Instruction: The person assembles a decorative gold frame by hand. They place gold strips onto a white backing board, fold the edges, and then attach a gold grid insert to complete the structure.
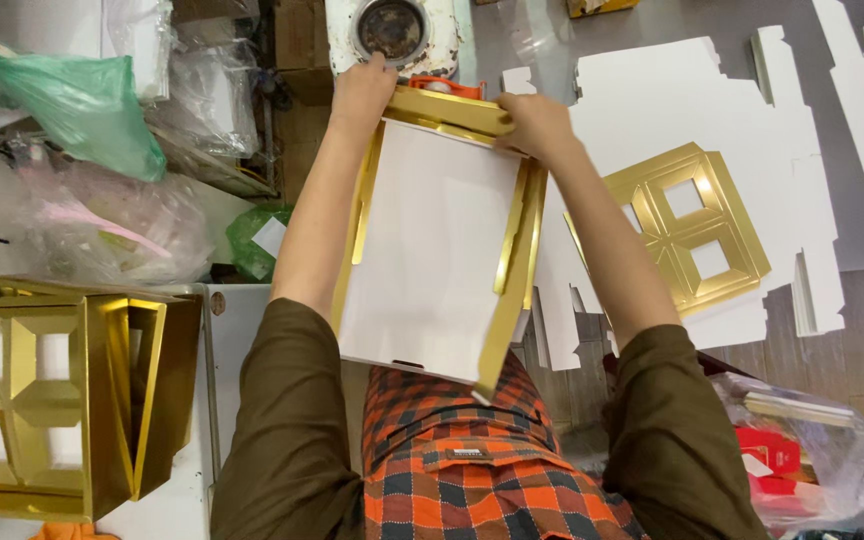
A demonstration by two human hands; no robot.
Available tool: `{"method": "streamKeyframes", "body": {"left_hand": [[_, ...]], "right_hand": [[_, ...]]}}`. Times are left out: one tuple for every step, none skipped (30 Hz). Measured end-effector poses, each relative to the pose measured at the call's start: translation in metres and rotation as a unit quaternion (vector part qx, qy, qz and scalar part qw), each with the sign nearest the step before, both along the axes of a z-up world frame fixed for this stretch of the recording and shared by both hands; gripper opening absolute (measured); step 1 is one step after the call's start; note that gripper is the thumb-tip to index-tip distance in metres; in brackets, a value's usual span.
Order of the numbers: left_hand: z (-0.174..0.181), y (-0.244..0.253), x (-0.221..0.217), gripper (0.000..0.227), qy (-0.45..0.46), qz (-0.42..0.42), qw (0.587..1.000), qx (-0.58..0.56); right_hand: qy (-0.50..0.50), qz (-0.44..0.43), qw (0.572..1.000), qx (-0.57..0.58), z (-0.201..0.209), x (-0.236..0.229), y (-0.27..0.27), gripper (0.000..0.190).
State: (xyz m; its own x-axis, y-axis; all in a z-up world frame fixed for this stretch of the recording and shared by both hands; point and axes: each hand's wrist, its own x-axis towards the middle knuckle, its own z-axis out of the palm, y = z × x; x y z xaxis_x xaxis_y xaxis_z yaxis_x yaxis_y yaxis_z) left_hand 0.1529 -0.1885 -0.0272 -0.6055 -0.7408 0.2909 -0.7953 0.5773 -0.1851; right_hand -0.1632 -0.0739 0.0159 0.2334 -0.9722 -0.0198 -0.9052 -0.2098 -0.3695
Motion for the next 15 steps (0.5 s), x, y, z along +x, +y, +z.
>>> {"method": "streamKeyframes", "body": {"left_hand": [[0.002, -0.003, 0.011, 0.009, -0.019, 0.011, 1.000, 0.019], [0.006, -0.005, 0.018, 0.008, -0.038, 0.023, 0.998, 0.039], [0.008, -0.003, 0.024, 0.011, -0.071, 0.037, 0.992, 0.101], [0.013, -0.004, 0.029, 0.015, -0.104, 0.051, 0.980, 0.163], [0.017, -0.004, 0.029, 0.019, -0.134, 0.065, 0.964, 0.222], [0.016, 0.000, 0.024, 0.017, -0.159, 0.074, 0.963, 0.203], [0.015, 0.004, 0.018, 0.015, -0.184, 0.083, 0.962, 0.183], [0.014, 0.008, 0.016, 0.014, -0.209, 0.093, 0.960, 0.163], [0.014, 0.013, 0.019, 0.016, -0.225, 0.077, 0.955, 0.175], [0.016, 0.016, 0.024, 0.019, -0.242, 0.060, 0.950, 0.188], [0.020, 0.015, 0.026, 0.022, -0.259, 0.042, 0.945, 0.196], [0.020, 0.016, 0.027, 0.019, -0.261, 0.036, 0.946, 0.187], [0.019, 0.019, 0.029, 0.016, -0.264, 0.029, 0.948, 0.177], [0.017, 0.022, 0.031, 0.014, -0.266, 0.022, 0.949, 0.168], [0.014, 0.024, 0.032, 0.013, -0.265, 0.023, 0.951, 0.157]], "right_hand": [[0.033, -0.006, 0.999, 0.012, 0.002, -0.013, -0.004, 0.064], [0.066, -0.013, 0.997, 0.023, 0.004, -0.021, -0.008, 0.069], [0.073, -0.019, 0.996, 0.048, 0.001, -0.023, -0.009, 0.062], [0.081, -0.025, 0.994, 0.072, -0.001, -0.025, -0.012, 0.055], [0.090, -0.031, 0.991, 0.094, -0.003, -0.026, -0.016, 0.049], [0.114, -0.029, 0.990, 0.076, -0.008, -0.020, -0.018, 0.045], [0.137, -0.025, 0.989, 0.057, -0.015, -0.010, -0.019, 0.042], [0.161, -0.022, 0.986, 0.039, -0.022, -0.003, -0.022, 0.038], [0.164, -0.027, 0.986, 0.033, -0.027, -0.001, -0.024, 0.034], [0.168, -0.032, 0.985, 0.027, -0.032, 0.001, -0.026, 0.030], [0.171, -0.040, 0.984, 0.017, -0.034, 0.001, -0.033, 0.027], [0.177, -0.037, 0.983, -0.004, -0.037, 0.003, -0.038, 0.022], [0.184, -0.034, 0.982, -0.025, -0.040, 0.007, -0.039, 0.017], [0.191, -0.032, 0.980, -0.046, -0.042, 0.008, -0.040, 0.012], [0.201, -0.028, 0.978, -0.054, -0.043, 0.008, -0.041, 0.012]]}}
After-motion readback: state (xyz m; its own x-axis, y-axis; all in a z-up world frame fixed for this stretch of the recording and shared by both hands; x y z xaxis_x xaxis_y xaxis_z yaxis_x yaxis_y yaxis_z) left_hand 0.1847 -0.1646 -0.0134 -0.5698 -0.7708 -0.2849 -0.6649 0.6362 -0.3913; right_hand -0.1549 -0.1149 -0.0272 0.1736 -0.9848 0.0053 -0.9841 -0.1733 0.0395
